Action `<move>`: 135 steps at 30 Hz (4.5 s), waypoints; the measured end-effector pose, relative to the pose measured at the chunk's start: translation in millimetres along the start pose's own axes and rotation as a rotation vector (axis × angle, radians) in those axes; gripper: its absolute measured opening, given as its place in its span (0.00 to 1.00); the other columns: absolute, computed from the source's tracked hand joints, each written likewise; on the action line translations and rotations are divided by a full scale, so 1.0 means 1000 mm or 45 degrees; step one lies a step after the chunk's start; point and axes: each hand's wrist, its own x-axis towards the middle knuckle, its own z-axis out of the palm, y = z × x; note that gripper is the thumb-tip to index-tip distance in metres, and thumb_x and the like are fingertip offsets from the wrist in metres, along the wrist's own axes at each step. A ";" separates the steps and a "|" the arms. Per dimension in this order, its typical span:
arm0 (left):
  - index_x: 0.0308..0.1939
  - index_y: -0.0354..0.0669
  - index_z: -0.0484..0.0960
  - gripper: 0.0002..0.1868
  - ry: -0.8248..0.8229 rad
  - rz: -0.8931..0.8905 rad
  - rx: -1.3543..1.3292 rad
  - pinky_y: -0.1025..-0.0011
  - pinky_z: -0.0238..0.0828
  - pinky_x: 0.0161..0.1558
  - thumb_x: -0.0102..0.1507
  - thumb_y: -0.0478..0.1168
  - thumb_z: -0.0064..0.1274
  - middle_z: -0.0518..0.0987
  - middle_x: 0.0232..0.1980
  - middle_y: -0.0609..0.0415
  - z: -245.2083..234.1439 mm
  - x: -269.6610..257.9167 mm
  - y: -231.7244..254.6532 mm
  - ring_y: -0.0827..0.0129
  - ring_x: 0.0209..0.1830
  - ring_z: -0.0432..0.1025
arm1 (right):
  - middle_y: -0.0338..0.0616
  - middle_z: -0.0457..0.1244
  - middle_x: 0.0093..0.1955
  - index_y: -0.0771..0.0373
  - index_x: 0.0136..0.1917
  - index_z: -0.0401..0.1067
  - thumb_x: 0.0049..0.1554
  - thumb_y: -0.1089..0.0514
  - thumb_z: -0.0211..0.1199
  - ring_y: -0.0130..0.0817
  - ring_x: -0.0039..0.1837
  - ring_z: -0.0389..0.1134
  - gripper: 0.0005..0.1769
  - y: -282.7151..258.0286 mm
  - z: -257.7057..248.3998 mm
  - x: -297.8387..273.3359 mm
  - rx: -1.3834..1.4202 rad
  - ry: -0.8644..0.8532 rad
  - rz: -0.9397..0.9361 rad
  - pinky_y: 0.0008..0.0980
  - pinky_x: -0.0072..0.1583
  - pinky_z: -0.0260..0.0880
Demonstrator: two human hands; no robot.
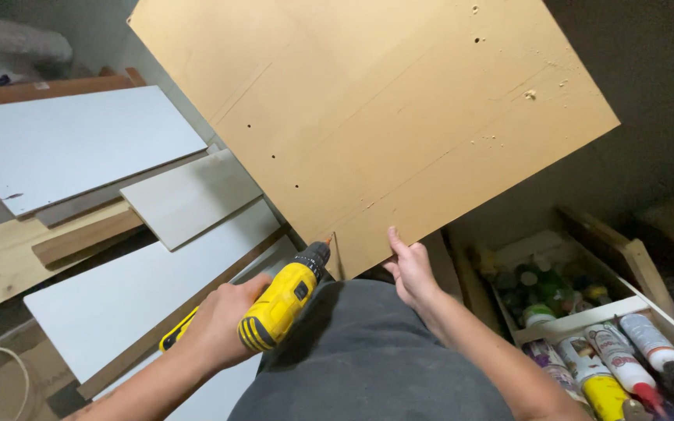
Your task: Drilling a series of holes into a wooden panel using a power drill in a workshop
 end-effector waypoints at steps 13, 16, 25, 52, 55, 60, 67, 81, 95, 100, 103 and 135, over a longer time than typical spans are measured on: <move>0.40 0.59 0.75 0.11 -0.072 -0.047 0.229 0.58 0.67 0.37 0.56 0.51 0.52 0.84 0.35 0.51 -0.006 0.007 0.019 0.50 0.38 0.77 | 0.43 0.59 0.34 0.56 0.29 0.54 0.63 0.48 0.66 0.33 0.40 0.64 0.29 0.021 -0.002 0.019 0.091 0.098 -0.086 0.40 0.46 0.71; 0.36 0.56 0.74 0.10 -0.058 -0.025 0.210 0.58 0.65 0.35 0.56 0.52 0.53 0.83 0.32 0.50 -0.004 0.008 0.017 0.50 0.35 0.76 | 0.32 0.45 0.27 0.50 0.28 0.43 0.64 0.47 0.67 0.23 0.31 0.51 0.36 0.026 -0.004 0.021 0.067 0.096 -0.113 0.33 0.36 0.61; 0.33 0.54 0.73 0.12 -0.024 0.017 0.164 0.60 0.63 0.34 0.57 0.53 0.55 0.82 0.30 0.53 -0.003 0.011 0.015 0.53 0.32 0.74 | 0.29 0.36 0.25 0.48 0.29 0.36 0.63 0.43 0.66 0.23 0.28 0.36 0.40 0.022 -0.003 0.016 -0.050 0.129 -0.102 0.32 0.33 0.39; 0.33 0.55 0.75 0.05 -0.033 -0.004 0.085 0.63 0.64 0.34 0.56 0.45 0.54 0.83 0.30 0.56 -0.004 0.020 0.017 0.57 0.31 0.75 | 0.30 0.35 0.28 0.49 0.32 0.36 0.61 0.41 0.67 0.24 0.32 0.35 0.40 0.027 -0.004 0.020 -0.123 0.220 -0.107 0.32 0.34 0.44; 0.32 0.54 0.74 0.05 -0.021 -0.010 0.078 0.63 0.63 0.32 0.55 0.45 0.53 0.81 0.28 0.56 -0.006 0.022 0.017 0.59 0.29 0.73 | 0.30 0.33 0.29 0.50 0.35 0.35 0.61 0.39 0.67 0.25 0.32 0.32 0.40 0.024 -0.002 0.020 -0.158 0.250 -0.083 0.33 0.34 0.40; 0.35 0.56 0.75 0.06 -0.039 -0.009 0.104 0.61 0.65 0.34 0.57 0.47 0.55 0.83 0.30 0.56 0.000 0.024 0.015 0.58 0.32 0.77 | 0.30 0.36 0.29 0.49 0.34 0.40 0.63 0.40 0.66 0.24 0.33 0.38 0.36 0.032 -0.007 0.026 -0.175 0.258 -0.056 0.37 0.45 0.64; 0.33 0.55 0.75 0.06 -0.025 0.014 0.068 0.62 0.63 0.32 0.56 0.47 0.54 0.82 0.28 0.56 -0.001 0.021 0.019 0.56 0.30 0.74 | 0.29 0.36 0.28 0.48 0.32 0.37 0.63 0.44 0.68 0.23 0.31 0.37 0.39 0.023 -0.001 0.017 -0.066 0.220 -0.123 0.32 0.33 0.38; 0.38 0.59 0.79 0.09 -0.109 -0.275 -0.073 0.63 0.68 0.34 0.58 0.52 0.50 0.85 0.34 0.53 -0.029 -0.009 0.043 0.54 0.31 0.75 | 0.31 0.45 0.27 0.50 0.25 0.41 0.58 0.50 0.72 0.24 0.33 0.56 0.40 0.031 -0.015 0.021 -0.063 0.070 -0.332 0.41 0.37 0.74; 0.39 0.64 0.79 0.08 -0.033 -0.211 0.006 0.69 0.68 0.35 0.56 0.46 0.55 0.85 0.26 0.59 -0.036 -0.036 -0.041 0.63 0.27 0.73 | 0.27 0.38 0.23 0.48 0.24 0.40 0.57 0.38 0.73 0.22 0.29 0.36 0.43 -0.021 -0.075 0.021 -1.082 0.225 -0.496 0.35 0.33 0.32; 0.34 0.49 0.84 0.09 0.164 -0.128 -0.558 0.69 0.62 0.30 0.52 0.33 0.63 0.75 0.26 0.58 -0.019 -0.008 -0.072 0.70 0.26 0.62 | 0.30 0.40 0.28 0.51 0.28 0.43 0.57 0.37 0.70 0.26 0.32 0.37 0.38 -0.075 -0.137 0.020 -1.227 0.220 -0.413 0.36 0.35 0.33; 0.32 0.47 0.81 0.08 0.194 -0.024 -0.611 0.68 0.61 0.28 0.51 0.32 0.62 0.74 0.26 0.60 -0.018 0.001 -0.068 0.71 0.25 0.61 | 0.33 0.48 0.32 0.56 0.34 0.56 0.60 0.46 0.70 0.26 0.33 0.47 0.27 -0.089 -0.153 0.012 -0.968 0.137 -0.354 0.34 0.34 0.51; 0.39 0.58 0.81 0.09 -0.058 -0.262 -0.184 0.66 0.60 0.26 0.55 0.39 0.57 0.79 0.27 0.57 -0.050 0.011 0.054 0.65 0.24 0.63 | 0.42 0.73 0.46 0.58 0.44 0.80 0.55 0.53 0.70 0.41 0.50 0.76 0.08 -0.044 -0.127 0.031 0.368 0.108 -0.147 0.50 0.55 0.78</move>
